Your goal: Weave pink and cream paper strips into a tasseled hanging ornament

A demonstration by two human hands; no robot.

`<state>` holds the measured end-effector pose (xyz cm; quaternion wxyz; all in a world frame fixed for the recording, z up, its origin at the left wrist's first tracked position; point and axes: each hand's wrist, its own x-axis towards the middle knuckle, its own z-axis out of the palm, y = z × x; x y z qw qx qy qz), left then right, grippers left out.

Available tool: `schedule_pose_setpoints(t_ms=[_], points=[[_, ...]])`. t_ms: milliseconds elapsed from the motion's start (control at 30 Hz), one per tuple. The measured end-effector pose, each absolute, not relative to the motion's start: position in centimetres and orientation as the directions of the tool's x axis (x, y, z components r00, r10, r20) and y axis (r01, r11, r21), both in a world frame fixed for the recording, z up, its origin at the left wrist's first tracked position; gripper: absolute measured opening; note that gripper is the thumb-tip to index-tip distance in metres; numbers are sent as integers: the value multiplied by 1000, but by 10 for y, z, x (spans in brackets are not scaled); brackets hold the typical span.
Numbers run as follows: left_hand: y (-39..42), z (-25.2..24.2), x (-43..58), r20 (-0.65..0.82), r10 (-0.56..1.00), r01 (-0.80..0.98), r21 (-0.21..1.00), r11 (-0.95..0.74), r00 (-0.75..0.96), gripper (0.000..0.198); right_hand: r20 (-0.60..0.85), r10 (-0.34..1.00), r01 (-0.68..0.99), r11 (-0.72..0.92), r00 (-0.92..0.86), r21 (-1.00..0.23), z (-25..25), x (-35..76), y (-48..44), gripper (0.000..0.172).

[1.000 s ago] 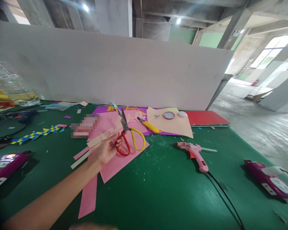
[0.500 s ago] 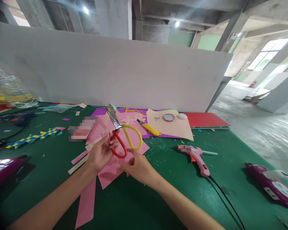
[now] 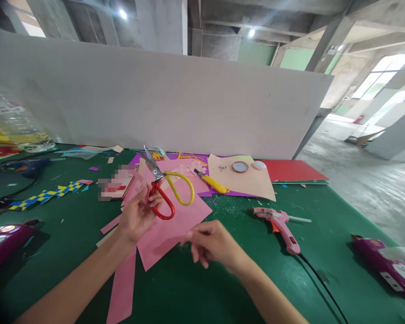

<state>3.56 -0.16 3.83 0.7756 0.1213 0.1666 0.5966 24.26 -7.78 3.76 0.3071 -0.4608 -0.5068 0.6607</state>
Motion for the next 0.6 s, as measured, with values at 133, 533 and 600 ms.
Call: schedule_pose_setpoints(t_ms=[133,533,600], points=[[-1,38,34,-155,966,-871,419,256,210,9,-54,993,-98,-44,102,-994,56,292,-85,32],[-12,40,45,-145,973,-801,552,232,181,9,172,951,565,293,-257,-772,70,223,-89,31],[-14,40,46,-183,966,-770,583,257,184,9,181,944,687,325,-276,-650,68,202,-78,31]])
